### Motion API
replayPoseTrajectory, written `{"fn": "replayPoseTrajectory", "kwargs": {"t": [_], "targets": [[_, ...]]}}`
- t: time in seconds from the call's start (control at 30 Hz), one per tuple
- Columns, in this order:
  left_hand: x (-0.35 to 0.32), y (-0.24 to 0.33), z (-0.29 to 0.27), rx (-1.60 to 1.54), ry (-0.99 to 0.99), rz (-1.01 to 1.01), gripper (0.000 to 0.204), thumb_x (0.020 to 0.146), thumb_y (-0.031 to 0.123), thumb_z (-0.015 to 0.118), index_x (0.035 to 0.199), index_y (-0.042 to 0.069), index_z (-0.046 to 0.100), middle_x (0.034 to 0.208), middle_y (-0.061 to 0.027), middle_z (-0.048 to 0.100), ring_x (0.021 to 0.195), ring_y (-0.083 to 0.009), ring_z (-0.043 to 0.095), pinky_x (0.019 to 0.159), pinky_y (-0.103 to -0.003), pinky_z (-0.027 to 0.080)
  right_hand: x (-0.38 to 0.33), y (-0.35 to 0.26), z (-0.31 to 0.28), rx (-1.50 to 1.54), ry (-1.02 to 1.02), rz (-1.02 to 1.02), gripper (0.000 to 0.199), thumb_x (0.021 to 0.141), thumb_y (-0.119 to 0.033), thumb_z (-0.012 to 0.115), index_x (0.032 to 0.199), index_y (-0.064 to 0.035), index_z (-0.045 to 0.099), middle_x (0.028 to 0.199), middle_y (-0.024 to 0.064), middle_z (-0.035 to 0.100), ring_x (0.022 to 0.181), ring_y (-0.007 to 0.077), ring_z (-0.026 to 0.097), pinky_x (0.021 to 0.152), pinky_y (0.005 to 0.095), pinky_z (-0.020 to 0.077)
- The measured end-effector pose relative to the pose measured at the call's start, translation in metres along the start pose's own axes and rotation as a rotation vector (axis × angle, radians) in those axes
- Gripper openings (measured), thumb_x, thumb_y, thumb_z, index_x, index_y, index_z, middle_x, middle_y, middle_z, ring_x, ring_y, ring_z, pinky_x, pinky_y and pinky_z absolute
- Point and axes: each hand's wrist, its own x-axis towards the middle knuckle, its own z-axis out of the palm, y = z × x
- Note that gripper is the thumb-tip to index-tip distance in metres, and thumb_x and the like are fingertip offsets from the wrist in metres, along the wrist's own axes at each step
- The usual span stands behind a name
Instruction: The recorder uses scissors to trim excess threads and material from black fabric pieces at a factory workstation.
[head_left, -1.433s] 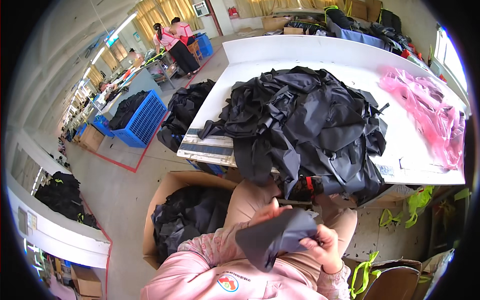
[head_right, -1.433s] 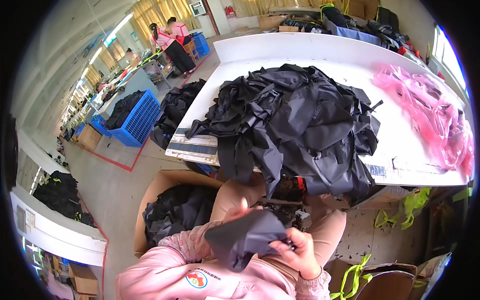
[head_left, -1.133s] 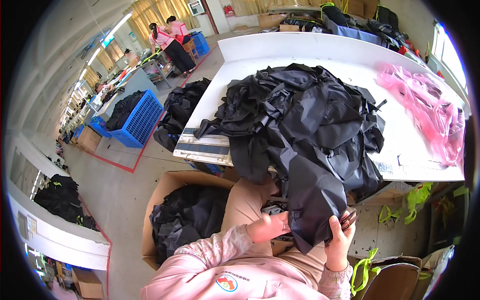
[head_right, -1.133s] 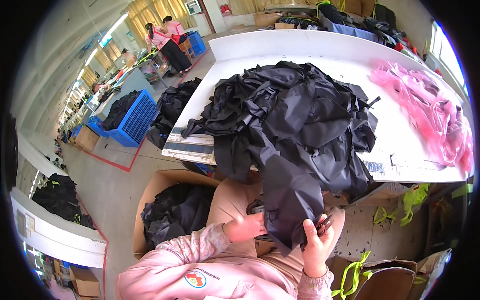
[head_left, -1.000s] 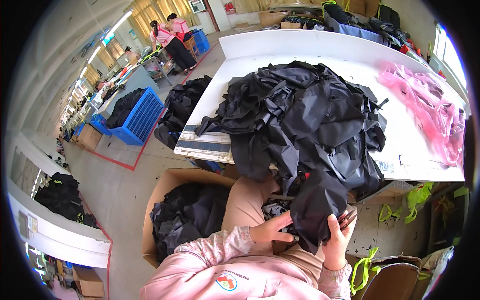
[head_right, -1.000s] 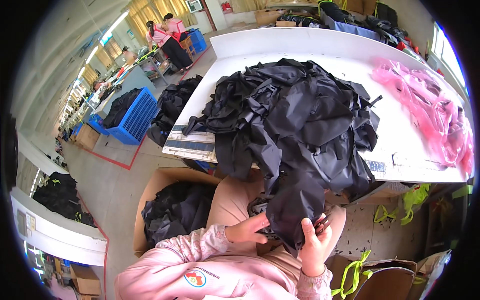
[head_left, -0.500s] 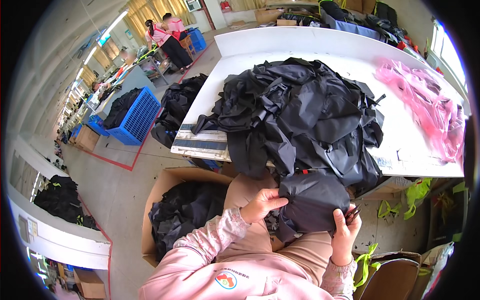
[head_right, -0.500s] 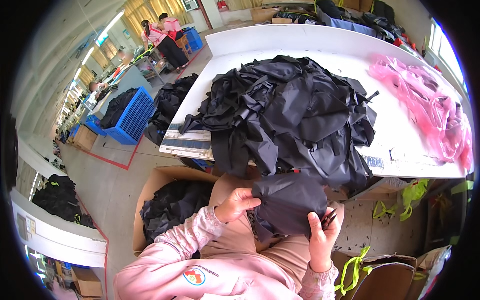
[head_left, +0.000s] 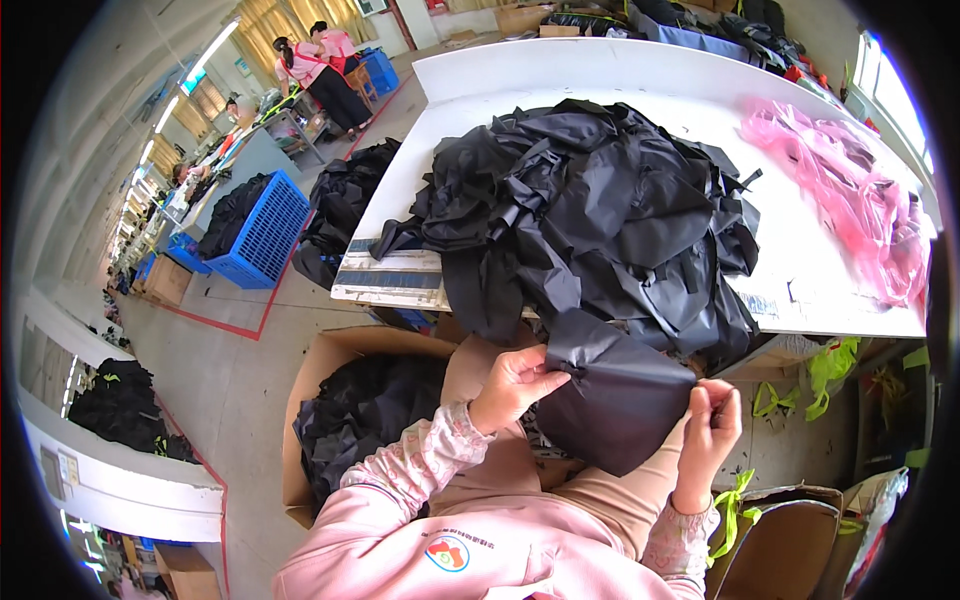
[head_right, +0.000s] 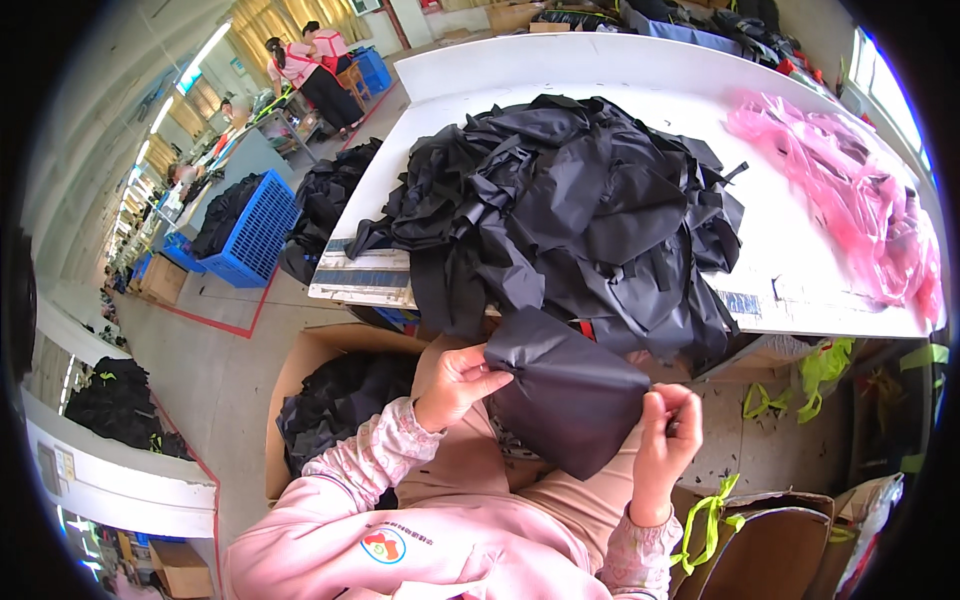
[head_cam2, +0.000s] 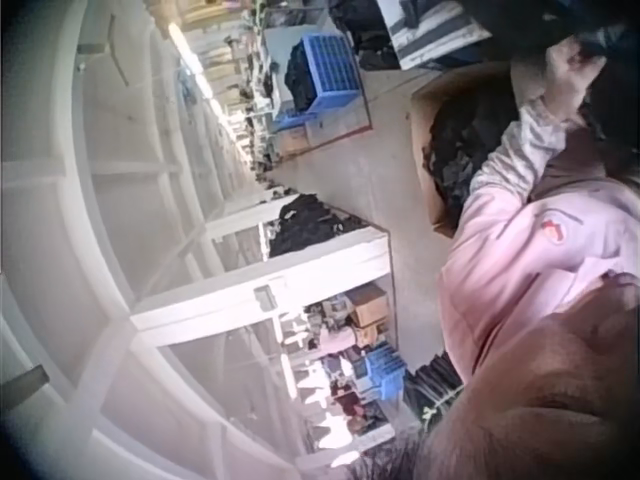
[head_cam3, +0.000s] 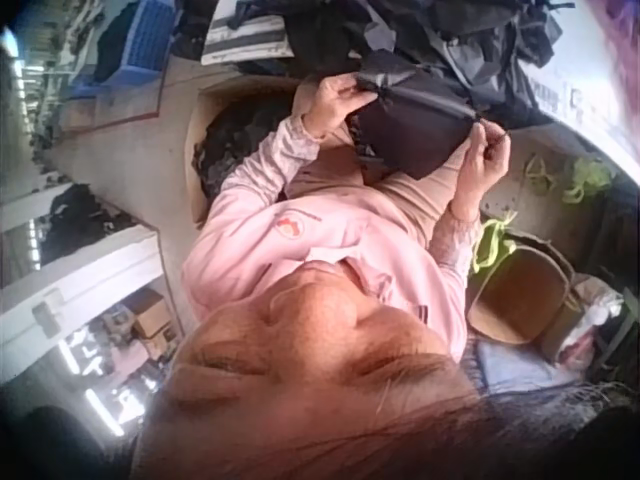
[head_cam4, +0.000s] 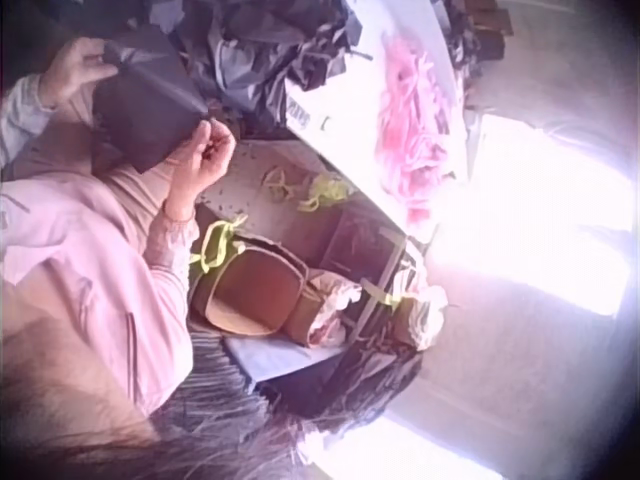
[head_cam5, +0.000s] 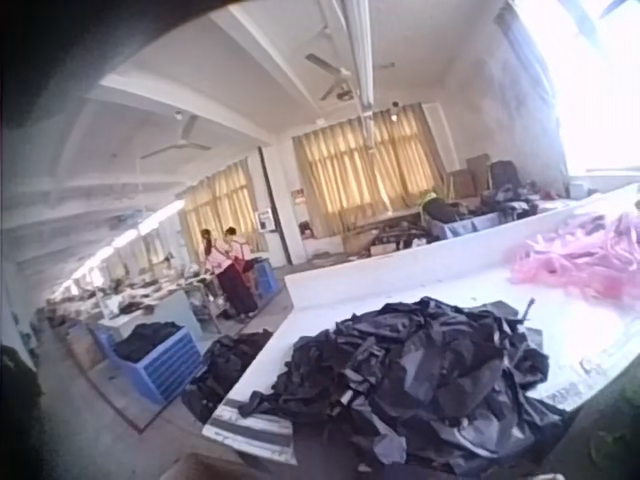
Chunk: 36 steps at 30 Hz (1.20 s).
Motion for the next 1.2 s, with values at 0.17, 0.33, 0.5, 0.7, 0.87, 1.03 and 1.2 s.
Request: {"fn": "replayPoseTrajectory", "kwargs": {"t": [0.17,0.33,0.5,0.7,0.87,1.03,1.2], "targets": [[0.0,0.007,0.02,0.207,0.1,0.097,0.043,0.08,-0.004,0.069,0.116,0.003,0.046,0.091,-0.0038,0.06,0.082,-0.008,0.059,0.074,-0.022,0.049,0.002,-0.026,0.015,0.099,0.124,-0.114,0.01,0.091,-0.003,0.057,0.102,-0.0037,0.058,0.098,0.003,0.066,0.052,-0.0032,0.033,0.045,0.0154,0.0246],[-0.001,-0.002,0.03,0.101,0.064,0.098,0.055,0.082,-0.01,0.062,0.126,0.006,0.034,0.097,-0.0079,0.061,0.086,-0.0107,0.06,0.077,-0.023,0.048,-0.024,-0.043,0.048,0.045,-0.34,-0.007,0.035,0.083,0.003,0.066,0.116,-0.0016,0.057,0.118,0.0094,0.063,0.088,0.0102,0.061,0.062,0.0212,0.0481],[-0.007,-0.002,0.038,0.07,-0.006,0.074,0.066,0.084,-0.01,0.06,0.138,0.006,0.026,0.106,-0.0119,0.063,0.095,-0.0145,0.061,0.083,-0.026,0.048,-0.029,-0.026,0.06,-0.055,-0.355,-0.048,0.038,0.079,0.0,0.071,0.114,-0.0024,0.057,0.107,0.0125,0.064,0.082,0.0188,0.065,0.062,0.0268,0.0495],[-0.015,-0.006,0.036,0.296,0.003,0.24,0.058,0.085,-0.008,0.061,0.137,0.003,0.039,0.104,-0.0096,0.063,0.095,-0.0136,0.062,0.086,-0.026,0.048,-0.032,-0.022,0.064,-0.128,-0.358,-0.101,0.027,0.079,-0.002,0.071,0.103,-0.0012,0.059,0.089,0.011,0.062,0.075,0.0223,0.062,0.064,0.0296,0.0488],[-0.016,-0.005,0.036,0.352,0.016,0.226,0.04,0.085,-0.007,0.061,0.124,0.001,0.054,0.101,-0.0072,0.065,0.092,-0.012,0.062,0.083,-0.025,0.05,-0.031,-0.018,0.06,-0.175,-0.344,-0.103,0.015,0.081,-0.004,0.07,0.093,0.0002,0.06,0.081,0.0101,0.061,0.066,0.0189,0.058,0.062,0.0276,0.046],[-0.015,0.0,0.035,0.236,-0.009,0.108,0.026,0.084,-0.005,0.063,0.11,0.0,0.06,0.098,-0.0061,0.064,0.087,-0.0118,0.062,0.079,-0.024,0.05,-0.027,-0.015,0.056,-0.19,-0.415,-0.098,0.014,0.08,-0.002,0.069,0.087,0.0007,0.058,0.076,0.0115,0.059,0.065,0.0242,0.057,0.06,0.0291,0.0454],[-0.007,0.009,0.021,0.556,-0.088,0.251,0.017,0.083,0.004,0.067,0.099,0.002,0.064,0.102,-0.0091,0.058,0.098,-0.0186,0.058,0.084,-0.029,0.046,-0.02,-0.01,0.05,-0.149,-0.473,-0.085,0.012,0.08,-0.001,0.068,0.086,0.0003,0.058,0.075,0.0117,0.059,0.064,0.0246,0.056,0.06,0.0299,0.0446]]}}
